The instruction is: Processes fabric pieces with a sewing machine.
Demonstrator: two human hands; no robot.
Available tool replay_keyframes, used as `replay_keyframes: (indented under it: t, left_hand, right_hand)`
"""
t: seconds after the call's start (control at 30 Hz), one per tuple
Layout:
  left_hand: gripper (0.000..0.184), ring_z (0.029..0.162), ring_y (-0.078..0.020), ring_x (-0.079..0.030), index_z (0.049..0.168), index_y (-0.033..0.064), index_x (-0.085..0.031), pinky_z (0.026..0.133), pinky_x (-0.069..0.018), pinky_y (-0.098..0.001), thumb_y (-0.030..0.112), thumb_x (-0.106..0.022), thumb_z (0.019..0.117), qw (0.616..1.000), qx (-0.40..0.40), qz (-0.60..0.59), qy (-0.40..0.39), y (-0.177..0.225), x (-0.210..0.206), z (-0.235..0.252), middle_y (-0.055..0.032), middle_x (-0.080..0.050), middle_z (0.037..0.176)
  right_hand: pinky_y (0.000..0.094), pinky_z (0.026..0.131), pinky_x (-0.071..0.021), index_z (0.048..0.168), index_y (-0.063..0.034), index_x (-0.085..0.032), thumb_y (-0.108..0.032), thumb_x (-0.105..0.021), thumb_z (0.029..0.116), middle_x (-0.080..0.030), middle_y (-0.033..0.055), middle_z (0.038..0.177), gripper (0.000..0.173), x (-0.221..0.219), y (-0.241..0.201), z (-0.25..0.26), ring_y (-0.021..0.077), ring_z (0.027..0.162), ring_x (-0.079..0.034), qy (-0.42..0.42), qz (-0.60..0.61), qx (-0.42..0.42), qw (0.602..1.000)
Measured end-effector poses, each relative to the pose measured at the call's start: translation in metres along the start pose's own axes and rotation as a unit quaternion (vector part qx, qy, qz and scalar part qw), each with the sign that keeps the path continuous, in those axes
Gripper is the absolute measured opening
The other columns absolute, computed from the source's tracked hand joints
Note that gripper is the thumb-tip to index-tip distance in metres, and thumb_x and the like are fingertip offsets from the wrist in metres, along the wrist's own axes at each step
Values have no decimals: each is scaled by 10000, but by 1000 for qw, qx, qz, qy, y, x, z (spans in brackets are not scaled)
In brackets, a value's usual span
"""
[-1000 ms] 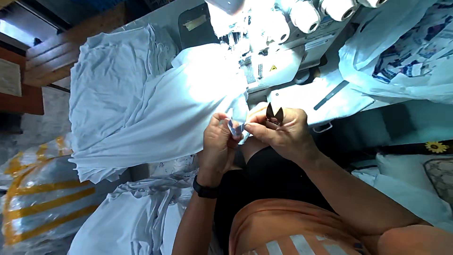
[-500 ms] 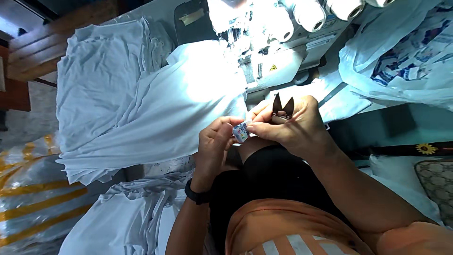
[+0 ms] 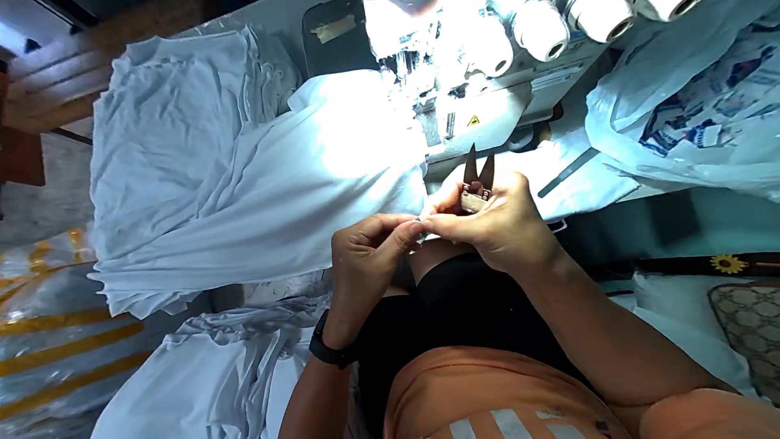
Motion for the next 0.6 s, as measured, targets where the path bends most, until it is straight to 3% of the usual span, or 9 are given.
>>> replay_keyframes:
  t: [0.13,0.2,0.23,0.3,0.37,0.43,0.5,0.57,0.6]
  left_hand:
    - [29,645,18,-652,941,28,-710,621,-582,-164,18,-683,943,997,-23,62,-25,5,2,10,67,-699,761]
    - [41,655,31,-648,932,38,-697,630,-576,-154,29,-662,952,995,-54,85,-30,17,9,20,84,-693,760]
    - [46,662,31,-648,941,44,-697,634,-575,-156,36,-655,957,993,-67,96,-29,25,15,26,90,-694,770]
    - [49,673,27,-657,962,50,-700,639,-583,-159,39,-652,961,989,-86,120,-21,41,26,40,98,-699,788]
    - [28,698,44,-656,958,51,-694,662,-575,-141,48,-668,950,981,-105,161,-14,50,33,55,103,-698,799]
    - [47,759,54,-632,906,67,-687,720,-539,-132,95,-680,944,966,-120,228,-8,50,33,70,91,-672,814]
    - [113,910,-56,-617,848,55,-699,870,-490,-274,134,-685,927,949,-128,287,-9,43,26,80,8,-671,891]
    - [144,1061,-191,-594,812,52,-717,995,-394,-493,160,-715,906,939,-119,321,-20,34,13,87,-66,-665,1009]
    - [145,1110,-212,-587,805,68,-724,1027,-362,-547,176,-724,902,935,-113,334,-20,29,9,90,-67,-665,1047]
  right_hand:
    - [153,449,-475,911,-104,-616,91,-746,730,-673,-34,707,296,3,3,3,18,528,-581,-2,10,-42,999]
    - [120,499,-487,1064,-77,-640,28,-796,751,-703,-58,797,365,10,-5,12,-18,578,-584,-24,-54,22,998]
    - [90,521,-440,1094,-45,-645,-19,-811,772,-699,-58,860,363,15,-9,17,-48,604,-535,-19,-121,89,989]
    - [92,638,-427,1072,39,-686,-74,-756,853,-667,42,931,256,27,-11,32,-16,708,-515,9,-296,238,925]
    - [273,732,-536,1052,25,-744,-45,-686,880,-709,180,984,194,37,-1,47,186,824,-667,9,-425,336,840]
    - [347,616,-537,1057,-31,-780,-41,-647,894,-697,203,971,211,40,9,57,270,762,-677,-22,-475,390,789]
    - [332,528,-480,1050,-84,-798,-63,-651,920,-686,201,963,196,37,12,60,253,682,-636,-52,-474,422,771]
    - [316,582,-484,1001,-103,-799,-81,-649,935,-694,194,964,166,32,15,58,236,727,-636,-65,-450,444,772]
    - [301,632,-497,979,-91,-793,-74,-643,941,-698,185,957,155,31,17,56,223,764,-639,-69,-425,451,782]
Point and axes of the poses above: each hand's wrist, its own z-axis towards the middle knuckle, its own x-axis out of the back of the hand, y = z × x, the point moved 4 cm from there along z, towards the middle knuckle
